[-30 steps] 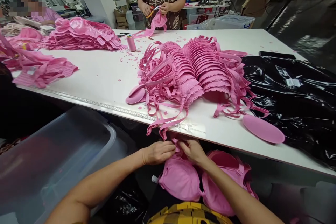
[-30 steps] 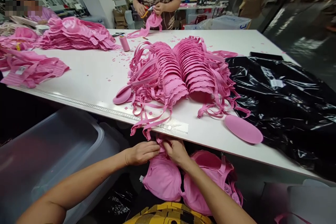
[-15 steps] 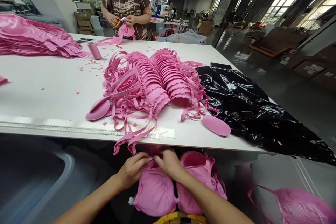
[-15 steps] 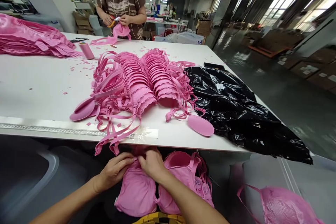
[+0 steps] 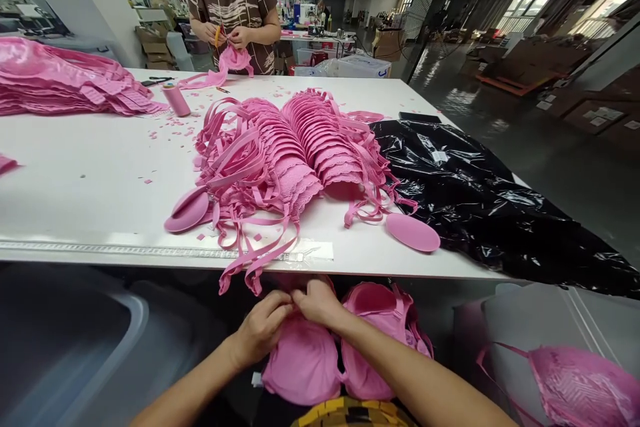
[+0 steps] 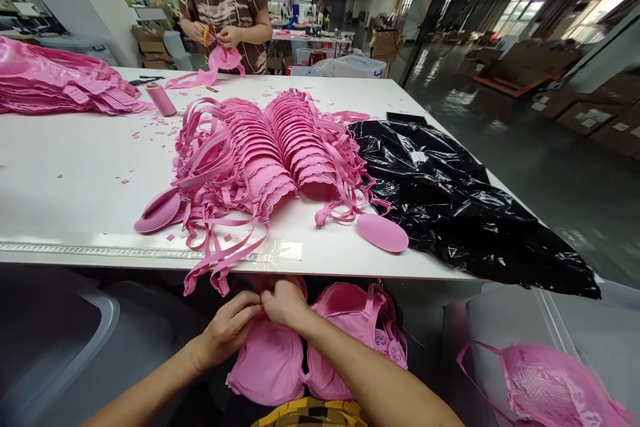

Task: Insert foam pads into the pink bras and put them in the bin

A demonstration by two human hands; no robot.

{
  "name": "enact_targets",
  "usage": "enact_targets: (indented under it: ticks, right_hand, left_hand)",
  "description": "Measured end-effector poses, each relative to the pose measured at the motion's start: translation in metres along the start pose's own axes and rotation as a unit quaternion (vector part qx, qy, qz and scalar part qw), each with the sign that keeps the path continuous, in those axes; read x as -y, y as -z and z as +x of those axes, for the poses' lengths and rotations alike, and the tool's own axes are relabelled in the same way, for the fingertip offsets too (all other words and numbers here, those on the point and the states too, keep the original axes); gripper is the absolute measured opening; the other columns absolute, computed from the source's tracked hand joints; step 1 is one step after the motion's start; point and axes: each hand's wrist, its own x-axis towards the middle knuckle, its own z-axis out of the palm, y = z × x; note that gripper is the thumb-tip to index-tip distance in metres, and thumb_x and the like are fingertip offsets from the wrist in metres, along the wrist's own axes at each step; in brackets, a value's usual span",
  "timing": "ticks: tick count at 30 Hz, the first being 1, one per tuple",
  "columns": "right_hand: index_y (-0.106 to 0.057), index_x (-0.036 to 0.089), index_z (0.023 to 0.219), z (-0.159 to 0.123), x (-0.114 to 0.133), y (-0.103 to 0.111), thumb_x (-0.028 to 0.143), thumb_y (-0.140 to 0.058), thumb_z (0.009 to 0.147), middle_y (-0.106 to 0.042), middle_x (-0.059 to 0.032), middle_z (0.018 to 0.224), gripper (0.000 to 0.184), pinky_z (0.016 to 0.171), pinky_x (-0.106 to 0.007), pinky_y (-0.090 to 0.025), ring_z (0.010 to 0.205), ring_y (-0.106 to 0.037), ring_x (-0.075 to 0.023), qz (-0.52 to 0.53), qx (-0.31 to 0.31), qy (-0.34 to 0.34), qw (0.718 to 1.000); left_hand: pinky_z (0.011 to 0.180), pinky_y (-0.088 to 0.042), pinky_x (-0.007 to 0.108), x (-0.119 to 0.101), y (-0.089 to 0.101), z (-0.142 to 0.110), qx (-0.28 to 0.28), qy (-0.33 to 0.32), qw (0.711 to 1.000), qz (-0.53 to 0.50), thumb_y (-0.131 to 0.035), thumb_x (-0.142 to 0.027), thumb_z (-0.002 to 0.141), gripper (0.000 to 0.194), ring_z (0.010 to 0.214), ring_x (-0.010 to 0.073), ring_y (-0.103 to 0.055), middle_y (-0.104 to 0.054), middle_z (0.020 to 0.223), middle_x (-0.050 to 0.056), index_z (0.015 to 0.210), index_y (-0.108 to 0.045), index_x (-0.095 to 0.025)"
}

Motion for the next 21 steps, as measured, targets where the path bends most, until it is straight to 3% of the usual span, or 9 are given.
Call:
enact_targets:
  ticks: [4, 7, 9, 13, 15, 18, 21]
  right_hand:
    - [-0.070, 0.013, 0.065, -0.003, -0.008, 0.006, 0.019, -0.048, 0.077, -0.067, -0.0063, 0.062, 0.025, 0.052, -0.023, -0.039, 0.060, -0.058, -0.0169, 0.007, 0.015, -0.005, 1.000]
    - [-0.071, 0.015, 0.076, -0.004, -0.015, 0.009, 0.018, -0.047, 0.078, -0.070, -0.0065, 0.077, 0.025, 0.064, -0.024, -0.043, 0.073, -0.061, -0.0187, 0.022, 0.027, 0.031, 0.999]
    - [-0.072, 0.017, 0.080, -0.004, -0.018, 0.009, 0.017, -0.046, 0.077, -0.071, -0.0065, 0.082, 0.025, 0.069, -0.024, -0.044, 0.079, -0.062, -0.0199, 0.033, 0.035, 0.051, 0.998]
    - [-0.072, 0.018, 0.085, -0.005, -0.016, 0.007, 0.016, -0.047, 0.077, -0.072, -0.0057, 0.088, 0.026, 0.073, -0.024, -0.046, 0.083, -0.064, -0.0199, 0.051, 0.046, 0.076, 0.995]
    - [-0.071, 0.019, 0.086, -0.006, -0.012, 0.005, 0.016, -0.047, 0.078, -0.072, -0.0046, 0.092, 0.026, 0.076, -0.023, -0.045, 0.084, -0.064, -0.0187, 0.057, 0.045, 0.084, 0.994]
    - [-0.071, 0.018, 0.084, -0.007, -0.008, 0.002, 0.019, -0.047, 0.080, -0.072, -0.0052, 0.088, 0.025, 0.072, -0.023, -0.045, 0.080, -0.064, -0.0189, 0.045, 0.029, 0.077, 0.996]
    - [-0.071, 0.014, 0.078, -0.006, -0.010, 0.001, 0.021, -0.048, 0.080, -0.072, -0.0084, 0.077, 0.025, 0.064, -0.025, -0.043, 0.071, -0.063, -0.0199, 0.014, -0.002, 0.042, 0.999]
  left_hand:
    - [0.065, -0.054, 0.026, -0.008, -0.020, -0.004, -0.070, 0.104, 0.992, -0.009, -0.049, -0.009, 0.084, 0.014, 0.073, 0.0144, -0.062, -0.064, 0.079, 0.006, 0.084, -0.061, -0.016]
    - [0.066, -0.055, 0.027, -0.009, -0.025, -0.008, -0.082, 0.152, 0.985, -0.024, -0.055, -0.016, 0.084, 0.007, 0.071, 0.0138, -0.063, -0.067, 0.076, 0.003, 0.084, -0.062, -0.017]
    - [0.069, -0.055, 0.027, -0.007, -0.019, -0.012, -0.047, 0.134, 0.989, -0.029, -0.054, -0.016, 0.084, 0.009, 0.075, 0.0142, -0.064, -0.068, 0.080, 0.004, 0.089, -0.062, -0.016]
    - [0.076, -0.056, 0.029, 0.002, 0.008, -0.015, 0.118, 0.022, 0.993, 0.010, -0.042, -0.009, 0.087, 0.030, 0.097, 0.0181, -0.061, -0.062, 0.106, 0.014, 0.114, -0.055, -0.013]
    - [0.074, -0.056, 0.027, 0.007, 0.019, -0.013, 0.152, -0.016, 0.988, 0.035, -0.039, -0.008, 0.087, 0.034, 0.096, 0.0183, -0.061, -0.061, 0.105, 0.015, 0.118, -0.053, -0.013]
    - [0.068, -0.056, 0.023, 0.010, 0.016, -0.007, 0.086, -0.021, 0.996, 0.016, -0.042, -0.009, 0.087, 0.026, 0.084, 0.0150, -0.064, -0.065, 0.091, 0.010, 0.105, -0.060, -0.014]
    - [0.061, -0.055, 0.020, 0.005, -0.006, -0.002, -0.037, 0.082, 0.995, -0.034, -0.051, -0.013, 0.085, 0.015, 0.068, 0.0115, -0.065, -0.067, 0.076, 0.005, 0.085, -0.066, -0.015]
